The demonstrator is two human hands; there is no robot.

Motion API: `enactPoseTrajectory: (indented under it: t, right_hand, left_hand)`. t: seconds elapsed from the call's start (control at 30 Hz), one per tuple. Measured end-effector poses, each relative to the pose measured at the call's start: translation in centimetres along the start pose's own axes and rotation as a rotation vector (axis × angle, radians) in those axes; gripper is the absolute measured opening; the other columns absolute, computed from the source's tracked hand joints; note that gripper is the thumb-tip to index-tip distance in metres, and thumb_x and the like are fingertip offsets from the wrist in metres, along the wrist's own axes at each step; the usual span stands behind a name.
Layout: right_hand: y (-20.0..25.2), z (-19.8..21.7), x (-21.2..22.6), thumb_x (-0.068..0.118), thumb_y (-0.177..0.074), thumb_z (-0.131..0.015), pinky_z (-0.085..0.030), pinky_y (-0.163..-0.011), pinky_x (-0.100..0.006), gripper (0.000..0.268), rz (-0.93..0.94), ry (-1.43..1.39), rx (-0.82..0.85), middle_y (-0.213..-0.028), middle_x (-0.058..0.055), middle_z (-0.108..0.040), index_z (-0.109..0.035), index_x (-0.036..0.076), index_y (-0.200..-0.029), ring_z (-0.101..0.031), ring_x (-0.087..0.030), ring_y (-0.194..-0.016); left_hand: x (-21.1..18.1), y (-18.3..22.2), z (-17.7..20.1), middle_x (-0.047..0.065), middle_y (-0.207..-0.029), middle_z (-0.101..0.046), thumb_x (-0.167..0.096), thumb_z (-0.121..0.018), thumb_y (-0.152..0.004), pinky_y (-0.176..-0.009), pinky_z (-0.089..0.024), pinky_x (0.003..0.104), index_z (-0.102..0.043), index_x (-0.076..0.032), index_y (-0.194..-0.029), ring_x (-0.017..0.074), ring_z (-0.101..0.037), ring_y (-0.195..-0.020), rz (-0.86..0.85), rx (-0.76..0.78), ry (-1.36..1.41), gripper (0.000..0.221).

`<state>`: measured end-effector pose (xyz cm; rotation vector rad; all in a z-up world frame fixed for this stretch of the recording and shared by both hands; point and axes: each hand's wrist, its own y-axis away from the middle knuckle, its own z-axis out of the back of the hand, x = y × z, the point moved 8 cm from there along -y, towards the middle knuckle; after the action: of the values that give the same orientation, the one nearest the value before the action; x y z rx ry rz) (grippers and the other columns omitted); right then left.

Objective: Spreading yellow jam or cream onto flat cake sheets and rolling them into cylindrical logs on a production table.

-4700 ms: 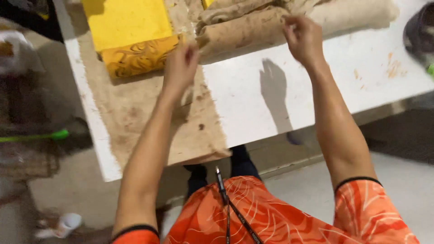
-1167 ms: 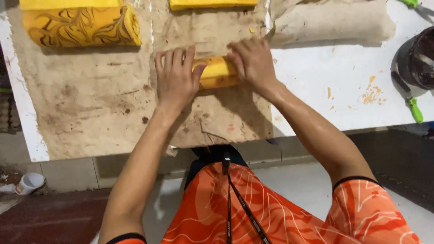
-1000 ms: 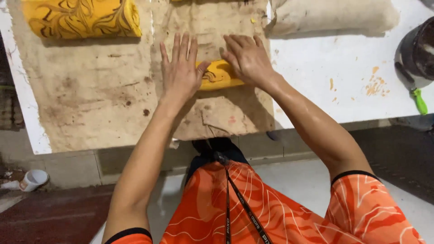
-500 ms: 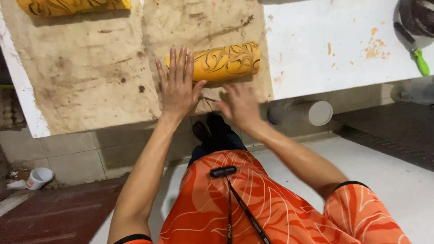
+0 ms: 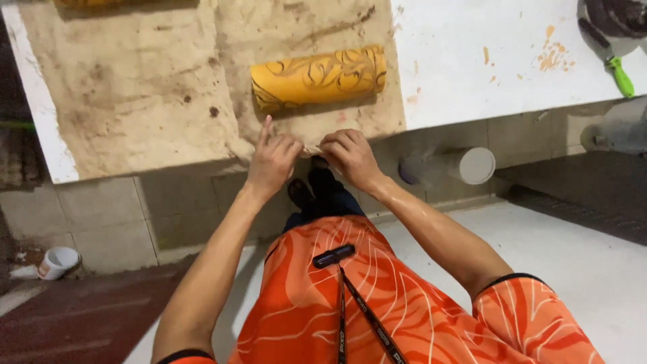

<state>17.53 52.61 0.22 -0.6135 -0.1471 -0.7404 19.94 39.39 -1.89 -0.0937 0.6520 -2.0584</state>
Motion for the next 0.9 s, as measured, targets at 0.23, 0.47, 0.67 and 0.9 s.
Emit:
enactPoseTrajectory:
  t: [0.23, 0.47, 0.67, 0.9]
  right_hand:
    - [0.2, 2.5, -2.7, 0.022, -0.093, -0.061, -0.05, -0.068, -0.04, 0.016, -0.219, -0.426, 0.343, -0.075, -0.008, -0.068, -0.069, 0.012, -0.082, -0.066, -0.032, -0.072]
    - [-14.4, 1.6, -13.3, 0.025, -0.11, -0.033, -0.047, -0.083, -0.05, 0.036, -0.093, -0.418, 0.375, -0.098, -0.02, -0.066, -0.062, 0.004, -0.11, -0.061, -0.043, -0.093]
    - [-12.7, -0.9, -10.3, 0.036, -0.106, -0.025, -0.051, -0.09, -0.045, 0.055, 0.067, -0.302, 0.584, -0.112, -0.025, -0.066, -0.061, -0.006, -0.114, -0.063, -0.037, -0.101]
    - [-11.6, -1.3, -10.5, 0.051, -0.1, -0.018, -0.039, -0.093, -0.053, 0.07, -0.078, -0.21, 0.691, -0.126, -0.026, -0.057, -0.049, -0.002, -0.133, -0.055, -0.039, -0.111]
  left_hand:
    - [1.1, 1.2, 4.3, 0.003, -0.082, -0.059, -0.039, -0.065, -0.088, -0.087, -0.043, 0.046, -0.066, -0.014, -0.077, 0.0217, -0.061, -0.082, 0.235, 0.228, 0.071, 0.027]
    - [12.6, -11.4, -2.8, 0.011, -0.093, -0.06, -0.044, -0.046, -0.105, -0.073, -0.048, 0.046, -0.064, -0.008, -0.112, 0.0321, -0.062, -0.089, 0.351, 0.171, 0.043, 0.04]
    - [9.4, -12.3, -2.5, 0.016, -0.105, -0.062, -0.037, -0.034, -0.105, -0.089, -0.046, 0.045, -0.063, -0.003, -0.106, 0.0273, -0.057, -0.095, 0.499, 0.64, 0.32, 0.044]
    - [8.8, -11.5, -3.1, 0.021, -0.133, -0.049, -0.051, -0.029, -0.101, -0.102, -0.037, 0.051, -0.042, -0.003, -0.136, 0.0342, -0.047, -0.12, 0.549, 0.775, 0.205, 0.061]
